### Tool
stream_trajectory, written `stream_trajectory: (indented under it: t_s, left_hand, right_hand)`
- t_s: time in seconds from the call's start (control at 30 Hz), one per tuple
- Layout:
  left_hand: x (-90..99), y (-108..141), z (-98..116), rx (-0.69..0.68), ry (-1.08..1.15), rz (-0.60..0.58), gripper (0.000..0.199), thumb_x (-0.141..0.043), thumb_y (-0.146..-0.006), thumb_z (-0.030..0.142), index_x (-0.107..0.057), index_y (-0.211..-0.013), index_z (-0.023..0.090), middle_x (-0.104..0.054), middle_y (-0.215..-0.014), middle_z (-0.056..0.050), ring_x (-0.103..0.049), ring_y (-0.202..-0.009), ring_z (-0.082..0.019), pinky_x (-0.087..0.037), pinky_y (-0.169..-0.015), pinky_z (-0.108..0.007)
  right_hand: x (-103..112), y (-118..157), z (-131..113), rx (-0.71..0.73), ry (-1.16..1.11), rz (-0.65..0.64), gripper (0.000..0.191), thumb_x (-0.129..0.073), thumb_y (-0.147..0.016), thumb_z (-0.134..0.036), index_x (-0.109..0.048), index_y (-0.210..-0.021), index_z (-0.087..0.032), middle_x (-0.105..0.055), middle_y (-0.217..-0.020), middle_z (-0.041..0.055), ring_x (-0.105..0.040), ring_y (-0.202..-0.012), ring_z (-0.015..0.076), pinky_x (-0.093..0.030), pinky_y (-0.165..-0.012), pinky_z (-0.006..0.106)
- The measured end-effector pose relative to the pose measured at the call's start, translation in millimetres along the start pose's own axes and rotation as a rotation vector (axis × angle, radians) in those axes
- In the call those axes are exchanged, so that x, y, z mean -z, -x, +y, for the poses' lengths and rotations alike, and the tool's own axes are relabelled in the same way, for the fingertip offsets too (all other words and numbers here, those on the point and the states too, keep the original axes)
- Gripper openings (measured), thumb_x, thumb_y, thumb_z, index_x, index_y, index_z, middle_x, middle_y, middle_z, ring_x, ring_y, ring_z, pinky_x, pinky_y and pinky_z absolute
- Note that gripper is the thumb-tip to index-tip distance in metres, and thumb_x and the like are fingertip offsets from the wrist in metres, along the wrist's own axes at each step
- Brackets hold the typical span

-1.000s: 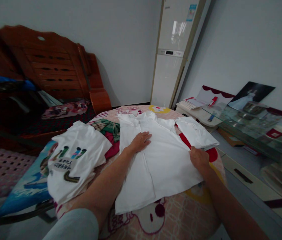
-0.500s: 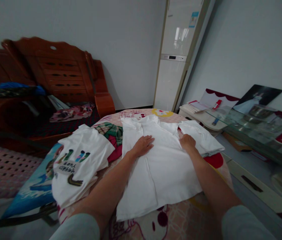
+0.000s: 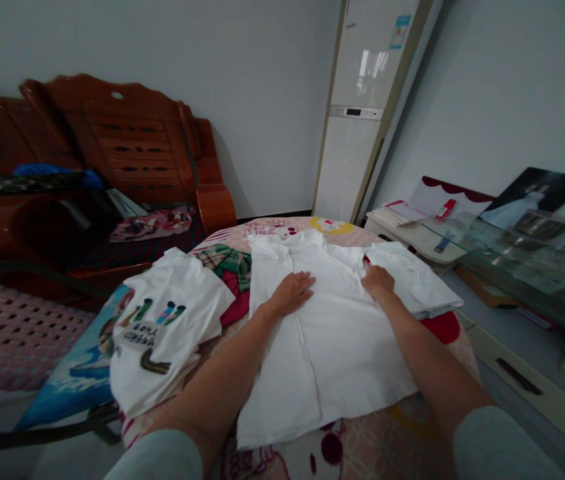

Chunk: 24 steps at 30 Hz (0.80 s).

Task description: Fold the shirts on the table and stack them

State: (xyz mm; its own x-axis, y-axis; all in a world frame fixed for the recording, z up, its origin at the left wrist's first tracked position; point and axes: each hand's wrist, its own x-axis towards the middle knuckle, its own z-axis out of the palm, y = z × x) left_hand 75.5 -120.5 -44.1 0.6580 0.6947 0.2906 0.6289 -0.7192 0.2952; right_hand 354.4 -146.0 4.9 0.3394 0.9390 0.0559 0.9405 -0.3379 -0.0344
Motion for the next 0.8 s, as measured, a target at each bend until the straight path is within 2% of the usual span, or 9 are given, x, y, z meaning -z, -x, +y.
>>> stream_trajectory:
  t_s: [0.13,0.27,0.37,0.43,0.53,0.6,0.67,0.8]
  left_hand:
    - [0.1,0,1,0.021,0.008,-0.007,0.045,-0.052,-0.094,0.034,-0.055,-0.137,0.020,-0.049,-0.148,-0.012,-0.046,-0.137,-0.025,-0.034,-0.116,-0.047]
    - [2.5,0,3,0.000,0.028,0.016,0.048,-0.053,-0.094,0.031,-0.052,-0.140,0.019,-0.049,-0.148,-0.013,-0.046,-0.137,-0.025,-0.034,-0.116,-0.047]
    - [4.1,-1,7,-0.088,0.089,0.078,0.046,-0.047,-0.096,0.026,-0.050,-0.142,0.020,-0.048,-0.149,-0.011,-0.045,-0.138,-0.021,-0.036,-0.115,-0.042]
    - [4.1,-1,10,-0.167,0.099,0.043,0.042,-0.043,-0.098,0.025,-0.053,-0.139,0.022,-0.049,-0.149,-0.009,-0.044,-0.139,-0.020,-0.036,-0.115,-0.040]
    - [2.7,-2,15,-0.222,0.041,-0.110,0.042,-0.044,-0.099,0.031,-0.053,-0.139,0.027,-0.047,-0.150,-0.008,-0.043,-0.139,-0.025,-0.032,-0.116,-0.050]
    - [1.5,-2,17,-0.218,0.016,-0.162,0.045,-0.044,-0.099,0.034,-0.048,-0.143,0.027,-0.043,-0.153,-0.009,-0.041,-0.141,-0.028,-0.030,-0.115,-0.054]
    - [0.5,-2,17,-0.212,0.016,-0.162,0.047,-0.043,-0.099,0.035,-0.046,-0.145,0.027,-0.041,-0.154,-0.010,-0.039,-0.142,-0.029,-0.029,-0.115,-0.054]
    - [-1.3,-2,15,-0.212,0.031,-0.127,0.046,-0.045,-0.099,0.035,-0.047,-0.144,0.030,-0.043,-0.153,-0.008,-0.040,-0.141,-0.027,-0.028,-0.116,-0.051]
  right_hand:
    - [0,2,-3,0.001,0.049,0.071,0.040,-0.044,-0.090,-0.013,-0.061,-0.127,-0.014,-0.070,-0.103,0.0162,-0.067,-0.100,0.0239,-0.046,-0.089,0.033]
    - [2,10,-25,0.149,0.104,0.160,0.033,-0.040,-0.093,-0.012,-0.067,-0.111,-0.009,-0.067,-0.107,0.0207,-0.063,-0.104,0.0266,-0.044,-0.091,0.035]
    - [-1,16,-46,0.286,0.109,0.115,0.032,-0.039,-0.096,-0.018,-0.069,-0.102,-0.011,-0.068,-0.105,0.0169,-0.062,-0.103,0.0246,-0.044,-0.089,0.031]
    - [-5,16,-56,0.324,0.090,0.090,0.031,-0.040,-0.098,-0.022,-0.068,-0.107,-0.013,-0.066,-0.108,0.0154,-0.060,-0.104,0.0239,-0.045,-0.088,0.030]
    - [-8,13,-58,0.285,0.080,0.158,0.033,-0.038,-0.098,-0.020,-0.065,-0.115,-0.012,-0.062,-0.116,0.0187,-0.056,-0.111,0.0277,-0.044,-0.089,0.033]
    - [-8,8,-56,0.232,0.084,0.221,0.036,-0.035,-0.098,-0.018,-0.066,-0.115,-0.010,-0.059,-0.119,0.0213,-0.054,-0.113,0.0311,-0.043,-0.091,0.038]
    - [-8,3,-53,0.224,0.087,0.234,0.038,-0.034,-0.098,-0.018,-0.069,-0.110,-0.009,-0.059,-0.119,0.0220,-0.053,-0.114,0.0324,-0.042,-0.094,0.040]
    - [-10,-10,-49,0.242,0.073,0.144,0.034,-0.039,-0.095,-0.017,-0.072,-0.098,-0.009,-0.063,-0.113,0.0193,-0.056,-0.110,0.0290,-0.040,-0.098,0.038]
